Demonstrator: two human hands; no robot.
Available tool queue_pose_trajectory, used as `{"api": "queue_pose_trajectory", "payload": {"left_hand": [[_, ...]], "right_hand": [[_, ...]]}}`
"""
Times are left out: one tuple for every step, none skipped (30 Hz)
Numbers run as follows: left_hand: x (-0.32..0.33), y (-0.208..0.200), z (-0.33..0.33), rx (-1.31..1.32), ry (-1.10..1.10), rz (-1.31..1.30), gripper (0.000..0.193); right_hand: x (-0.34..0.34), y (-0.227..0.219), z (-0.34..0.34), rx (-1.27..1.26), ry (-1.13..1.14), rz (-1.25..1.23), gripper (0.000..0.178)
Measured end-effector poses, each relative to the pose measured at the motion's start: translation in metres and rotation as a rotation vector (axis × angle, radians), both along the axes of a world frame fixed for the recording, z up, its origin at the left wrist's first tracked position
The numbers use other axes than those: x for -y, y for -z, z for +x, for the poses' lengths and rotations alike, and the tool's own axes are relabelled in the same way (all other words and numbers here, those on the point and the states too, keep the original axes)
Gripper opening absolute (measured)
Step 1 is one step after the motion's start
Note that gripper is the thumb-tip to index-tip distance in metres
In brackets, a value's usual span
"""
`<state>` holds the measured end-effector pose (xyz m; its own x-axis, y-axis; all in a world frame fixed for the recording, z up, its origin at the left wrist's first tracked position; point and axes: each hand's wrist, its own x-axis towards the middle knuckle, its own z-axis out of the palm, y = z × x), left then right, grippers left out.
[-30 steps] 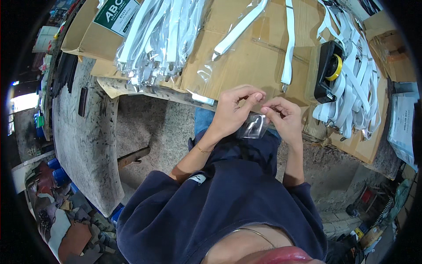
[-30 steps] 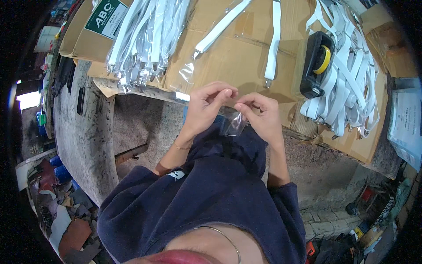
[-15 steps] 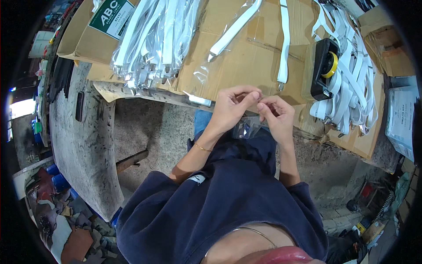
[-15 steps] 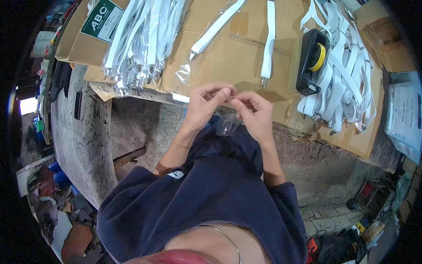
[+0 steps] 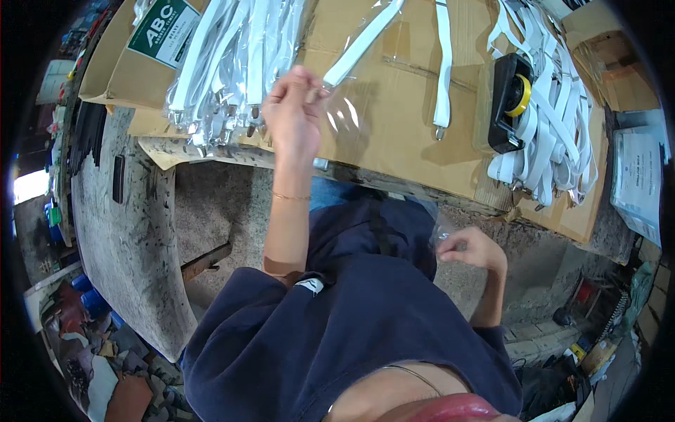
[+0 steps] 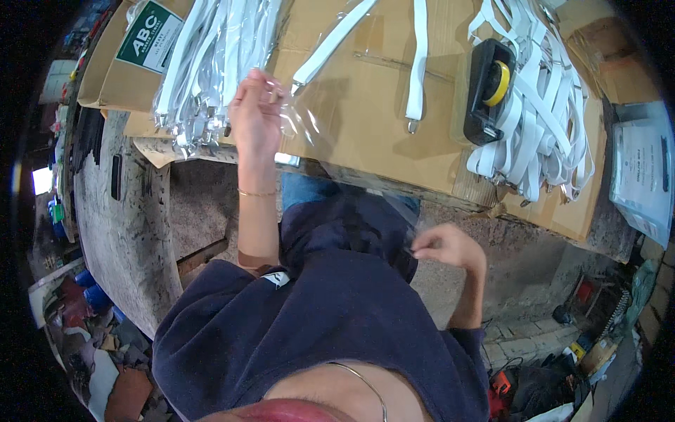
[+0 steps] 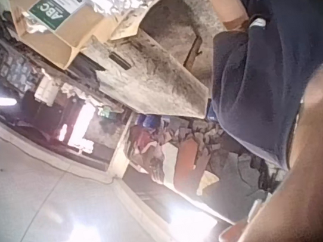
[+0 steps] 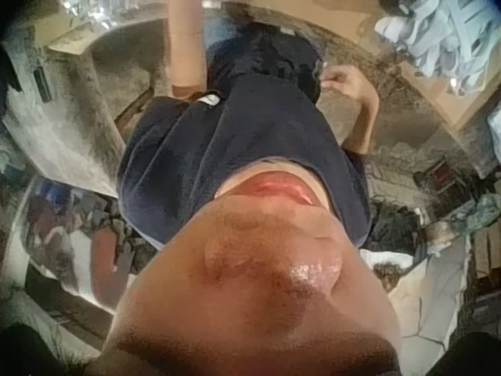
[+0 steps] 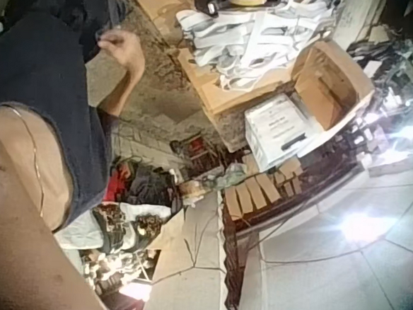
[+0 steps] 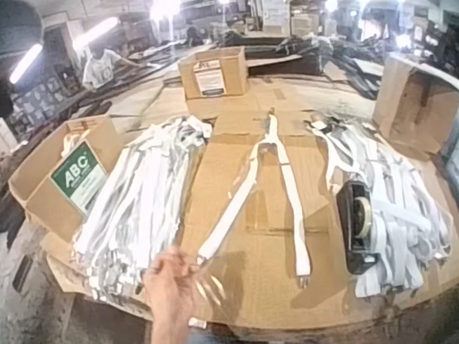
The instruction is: Assembling white leather straps using tape and manual folding at a workshop table.
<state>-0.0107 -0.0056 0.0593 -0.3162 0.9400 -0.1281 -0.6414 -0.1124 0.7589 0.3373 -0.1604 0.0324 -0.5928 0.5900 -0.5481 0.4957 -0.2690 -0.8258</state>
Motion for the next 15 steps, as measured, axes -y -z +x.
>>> {"api": "queue_pose_trajectory", "payload": {"left_hand": [[-0.004,0.001,-0.004,0.021,-0.086,0.014,0.01],[-0.007,0.004,-0.001,0.028,-0.072,0.015,0.01],[-0.01,0.007,0.004,-0.024,-0.051,0.009,0.011],[-0.007,0.009,0.004,-0.086,-0.058,0.007,0.013],[0.002,0.011,0.011,-0.153,-0.012,-0.006,0.011],[0.007,0.021,0.022,-0.217,0.05,0.003,0.01],[0.014,0.029,0.037,-0.28,0.115,0.008,0.008],[0.021,0.029,0.055,-0.348,0.217,-0.017,0.004],[0.029,0.03,0.072,-0.412,0.324,-0.04,0.001],[0.037,0.029,0.086,-0.424,0.399,-0.058,0.004],[0.045,0.029,0.098,-0.427,0.472,-0.079,0.009],[0.051,0.029,0.109,-0.422,0.491,-0.081,0.009],[0.057,0.029,0.116,-0.404,0.505,-0.076,0.012],[0.059,0.03,0.122,-0.377,0.526,-0.068,0.016],[0.06,0.03,0.123,-0.393,0.534,-0.02,0.024]], "right_hand": [[0.01,0.006,0.022,0.087,0.005,-0.034,0.015],[0.03,0.026,0.053,0.158,0.144,-0.145,0.018],[0.053,0.038,0.083,0.229,0.294,-0.261,0.022],[0.062,0.035,0.102,0.507,0.295,-0.243,0.028],[0.066,0.026,0.106,0.786,0.291,-0.22,0.035],[0.072,0.013,0.11,0.975,0.246,-0.007,0.041],[0.073,-0.01,0.106,1.156,0.195,0.208,0.048],[0.072,-0.024,0.099,0.893,0.445,0.309,0.051],[0.063,-0.038,0.087,0.623,0.689,0.406,0.053],[0.038,-0.06,0.056,0.454,0.768,0.376,0.053],[0.01,-0.072,0.018,0.292,0.84,0.347,0.053],[-0.01,-0.069,-0.01,0.153,0.776,0.435,0.05],[-0.029,-0.061,-0.032,-0.004,0.702,0.522,0.047],[-0.046,-0.051,-0.052,-0.089,0.689,0.536,0.044],[-0.06,-0.039,-0.065,-0.183,0.664,0.548,0.04]]}}
